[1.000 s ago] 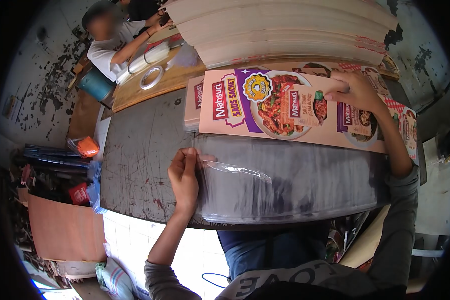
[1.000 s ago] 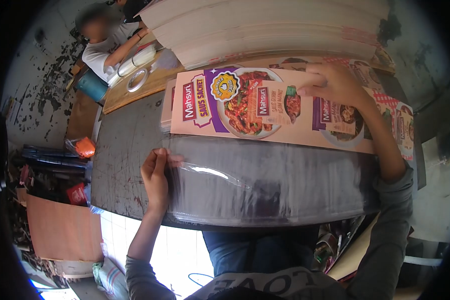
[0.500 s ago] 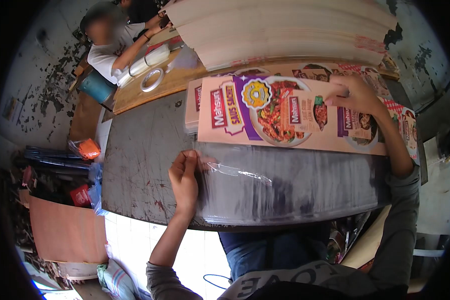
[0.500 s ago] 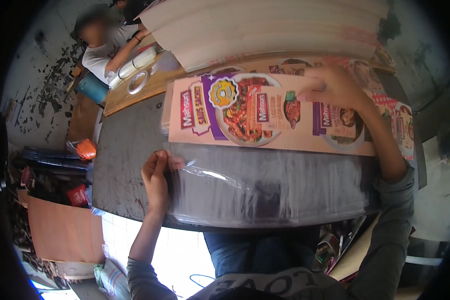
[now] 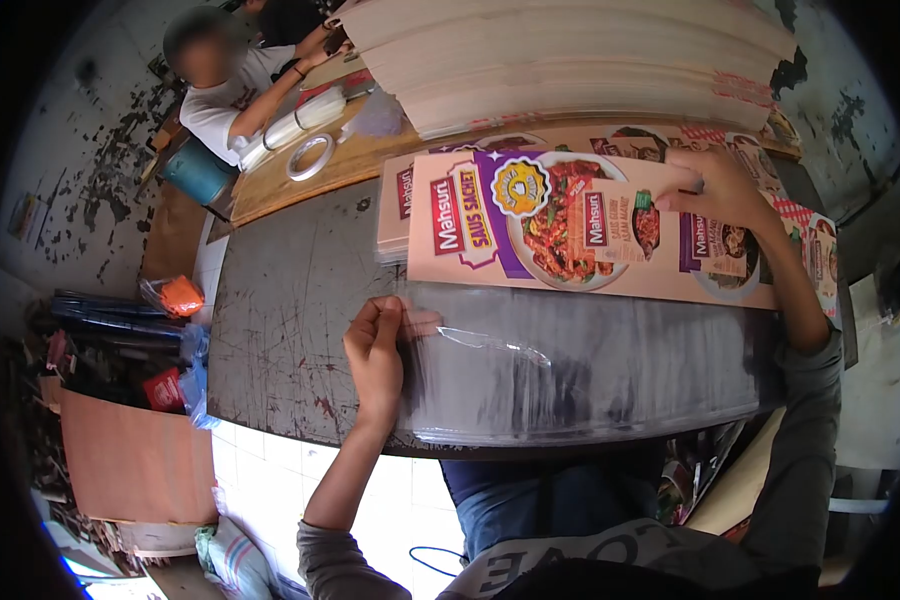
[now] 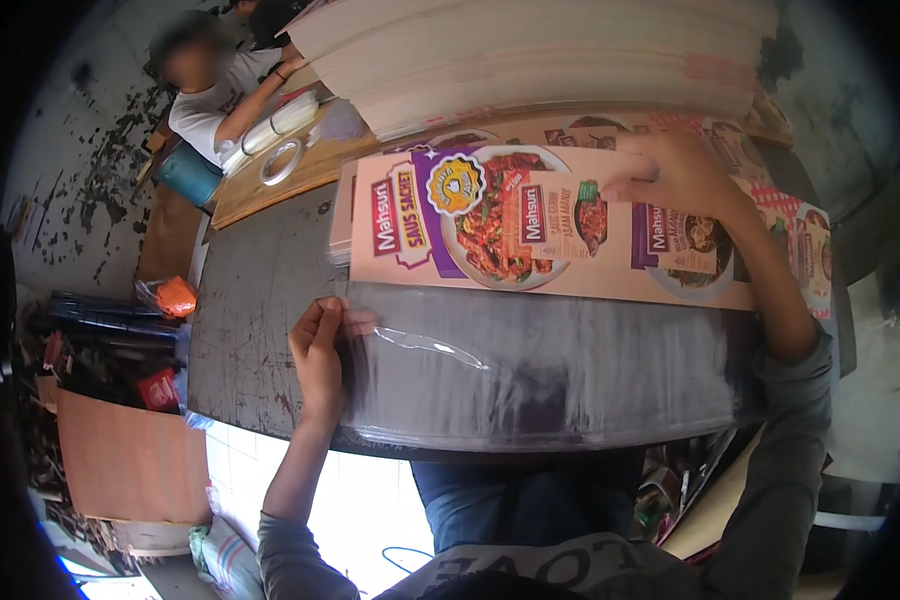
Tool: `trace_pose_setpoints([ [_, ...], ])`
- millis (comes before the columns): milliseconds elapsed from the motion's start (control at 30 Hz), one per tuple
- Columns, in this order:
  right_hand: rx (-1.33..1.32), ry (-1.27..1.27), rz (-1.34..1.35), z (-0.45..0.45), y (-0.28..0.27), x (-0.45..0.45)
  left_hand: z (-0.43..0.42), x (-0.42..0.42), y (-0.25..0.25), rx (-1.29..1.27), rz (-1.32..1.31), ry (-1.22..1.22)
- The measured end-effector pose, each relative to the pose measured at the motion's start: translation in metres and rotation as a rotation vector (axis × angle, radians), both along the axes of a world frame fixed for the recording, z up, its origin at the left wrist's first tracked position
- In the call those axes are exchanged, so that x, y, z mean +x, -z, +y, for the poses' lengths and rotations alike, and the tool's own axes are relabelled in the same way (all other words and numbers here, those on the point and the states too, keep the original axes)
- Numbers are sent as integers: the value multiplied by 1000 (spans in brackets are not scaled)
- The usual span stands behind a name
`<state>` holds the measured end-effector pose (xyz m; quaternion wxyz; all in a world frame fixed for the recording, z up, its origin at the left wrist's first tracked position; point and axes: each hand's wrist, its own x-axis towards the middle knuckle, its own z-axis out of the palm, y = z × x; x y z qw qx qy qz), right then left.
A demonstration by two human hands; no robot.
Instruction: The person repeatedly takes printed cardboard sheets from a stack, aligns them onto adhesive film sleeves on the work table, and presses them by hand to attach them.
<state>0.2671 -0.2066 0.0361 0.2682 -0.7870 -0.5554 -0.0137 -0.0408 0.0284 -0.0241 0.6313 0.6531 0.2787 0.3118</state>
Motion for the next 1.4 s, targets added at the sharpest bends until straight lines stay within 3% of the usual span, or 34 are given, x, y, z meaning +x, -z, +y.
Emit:
trace_pose_setpoints([
  [267, -2, -27, -176, -2, -1, 4, -2, 2, -3, -59, 10, -14],
  [367, 30, 56, -21, -2, -12, -5, -3, 1, -3, -60, 4, -4],
  [1100, -56, -59, -37, -3, 2, -2, 1, 0, 0, 13, 34, -9],
  [1267, -180, -116, 105, -2, 3, -13, 5, -3, 4, 47, 49, -40],
  [1400, -283, -211, 6, -2, 12, -17, 1, -3, 2, 77, 55, -61],
])
